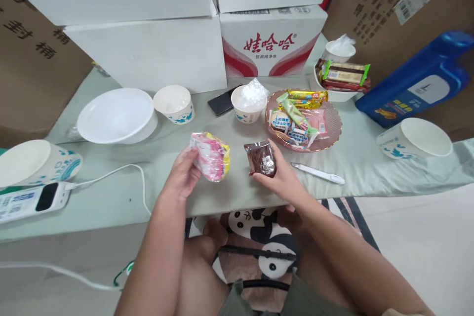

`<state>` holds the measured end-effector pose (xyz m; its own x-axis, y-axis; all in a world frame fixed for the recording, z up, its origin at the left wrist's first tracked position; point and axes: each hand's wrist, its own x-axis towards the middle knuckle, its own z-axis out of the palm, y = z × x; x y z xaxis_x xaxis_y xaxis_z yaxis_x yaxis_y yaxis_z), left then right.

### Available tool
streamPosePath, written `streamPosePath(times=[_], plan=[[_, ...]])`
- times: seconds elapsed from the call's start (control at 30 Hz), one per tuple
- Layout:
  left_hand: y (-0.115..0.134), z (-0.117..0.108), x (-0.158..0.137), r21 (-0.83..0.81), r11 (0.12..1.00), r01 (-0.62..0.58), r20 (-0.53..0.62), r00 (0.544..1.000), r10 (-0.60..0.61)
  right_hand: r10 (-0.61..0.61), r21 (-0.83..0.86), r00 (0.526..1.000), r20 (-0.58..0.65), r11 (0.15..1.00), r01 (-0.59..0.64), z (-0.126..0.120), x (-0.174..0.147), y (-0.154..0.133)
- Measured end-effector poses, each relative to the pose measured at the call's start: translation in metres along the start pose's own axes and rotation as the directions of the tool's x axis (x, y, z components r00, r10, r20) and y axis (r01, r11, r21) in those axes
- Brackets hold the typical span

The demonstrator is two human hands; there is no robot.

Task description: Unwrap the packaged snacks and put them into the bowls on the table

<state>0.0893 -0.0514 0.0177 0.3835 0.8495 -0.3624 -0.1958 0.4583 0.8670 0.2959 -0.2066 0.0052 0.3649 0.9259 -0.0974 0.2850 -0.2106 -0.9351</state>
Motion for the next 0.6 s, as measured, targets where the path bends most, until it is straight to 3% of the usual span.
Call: streamPosePath(times=[0.13,0.27,0.33,0.47,0.6], plan=[[-0.003,0.007,0.002,0.061,0.998,0.024,0.048,0.998,-0.027,-0.154,-0.231,0.988,0.030,0.960,0.157,-0.002,0.005,0.001],[-0.006,0.006,0.005,0.200,0.980,-0.022,0.003,1.000,0.021,-0.318,-0.420,0.945,-0.076,0.870,0.259,-0.026,-0.011,0.006],[-0.008,0.004,0.005,0.329,0.941,-0.085,-0.001,0.996,0.091,-0.349,-0.522,0.922,-0.166,0.824,0.218,-0.045,-0.022,0.013],[-0.010,0.002,0.005,0.506,0.847,-0.164,0.001,0.982,0.190,-0.324,-0.718,0.898,-0.297,0.695,0.013,-0.086,-0.042,0.040],[-0.012,0.002,0.006,0.463,0.868,-0.182,0.044,0.982,0.183,-0.175,-0.800,0.959,-0.224,0.595,-0.078,-0.113,-0.047,0.071]])
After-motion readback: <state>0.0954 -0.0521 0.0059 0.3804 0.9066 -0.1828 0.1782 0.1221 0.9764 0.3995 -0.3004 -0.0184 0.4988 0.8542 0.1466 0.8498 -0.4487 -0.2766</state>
